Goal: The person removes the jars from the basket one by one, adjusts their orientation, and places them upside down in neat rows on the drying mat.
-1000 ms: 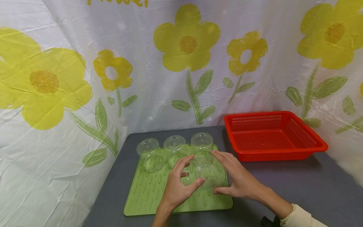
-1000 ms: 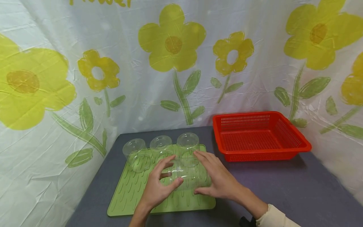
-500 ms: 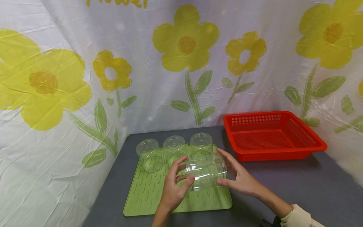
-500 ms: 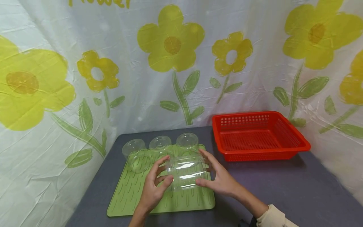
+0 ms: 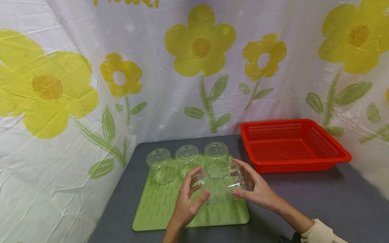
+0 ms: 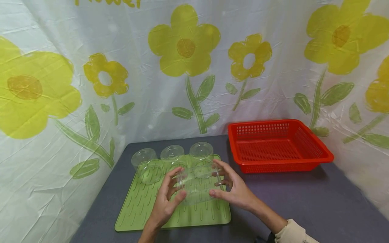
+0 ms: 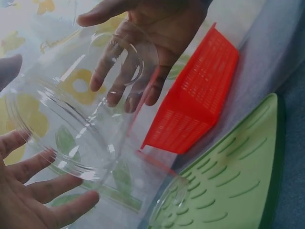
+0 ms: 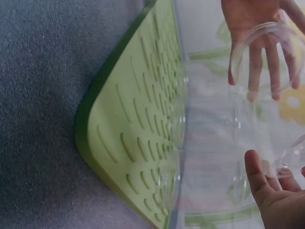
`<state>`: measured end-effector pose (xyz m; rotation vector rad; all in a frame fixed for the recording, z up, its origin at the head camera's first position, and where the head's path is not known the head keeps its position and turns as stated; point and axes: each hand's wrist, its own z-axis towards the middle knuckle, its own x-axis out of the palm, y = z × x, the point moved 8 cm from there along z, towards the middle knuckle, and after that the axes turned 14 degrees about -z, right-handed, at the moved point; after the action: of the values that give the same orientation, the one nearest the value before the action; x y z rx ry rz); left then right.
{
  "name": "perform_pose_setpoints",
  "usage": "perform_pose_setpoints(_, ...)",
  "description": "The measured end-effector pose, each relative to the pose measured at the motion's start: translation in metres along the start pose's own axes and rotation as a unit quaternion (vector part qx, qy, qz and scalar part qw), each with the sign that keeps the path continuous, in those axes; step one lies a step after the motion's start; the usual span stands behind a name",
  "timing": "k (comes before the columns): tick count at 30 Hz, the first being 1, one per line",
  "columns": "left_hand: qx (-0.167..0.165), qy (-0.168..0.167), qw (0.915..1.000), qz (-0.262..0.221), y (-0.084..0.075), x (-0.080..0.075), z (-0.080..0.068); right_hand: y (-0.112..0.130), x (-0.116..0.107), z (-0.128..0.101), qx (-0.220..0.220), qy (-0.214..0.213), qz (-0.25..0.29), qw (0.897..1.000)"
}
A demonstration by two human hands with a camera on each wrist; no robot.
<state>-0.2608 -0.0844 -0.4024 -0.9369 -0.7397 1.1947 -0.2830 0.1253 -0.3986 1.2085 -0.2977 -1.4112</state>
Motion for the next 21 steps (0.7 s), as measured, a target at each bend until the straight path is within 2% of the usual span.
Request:
perform_pose_setpoints(4, 0.033, 0.020, 0.9950, 0.092, -0.007, 0.003, 0.000, -0.003, 0.000, -0.002, 0.001, -0.016, -0.046, 0.999)
perform_pose_setpoints(8, 0.069, 0.047, 0.9802, 0.179, -0.014, 0.012, -0.001, -0.005, 0.003, -0.005, 0.004, -0.029, -0.098, 0.995)
perform_pose_setpoints(14, 0.108, 0.074, 0.9560, 0.263, -0.020, 0.027, -0.002, -0.001, 0.011, -0.005, -0.004, -0.043, -0.143, 0.989)
perform_pose_setpoints(18, 0.127, 0.079, 0.9379, 0.313, -0.019, 0.033, -0.003, 0.004, 0.012, -0.004, -0.011, -0.049, -0.164, 0.985)
perform_pose_setpoints(21, 0.143, 0.074, 0.9284, 0.335, -0.018, 0.035, -0.004, 0.009, 0.012, -0.003, -0.017, -0.053, -0.178, 0.983)
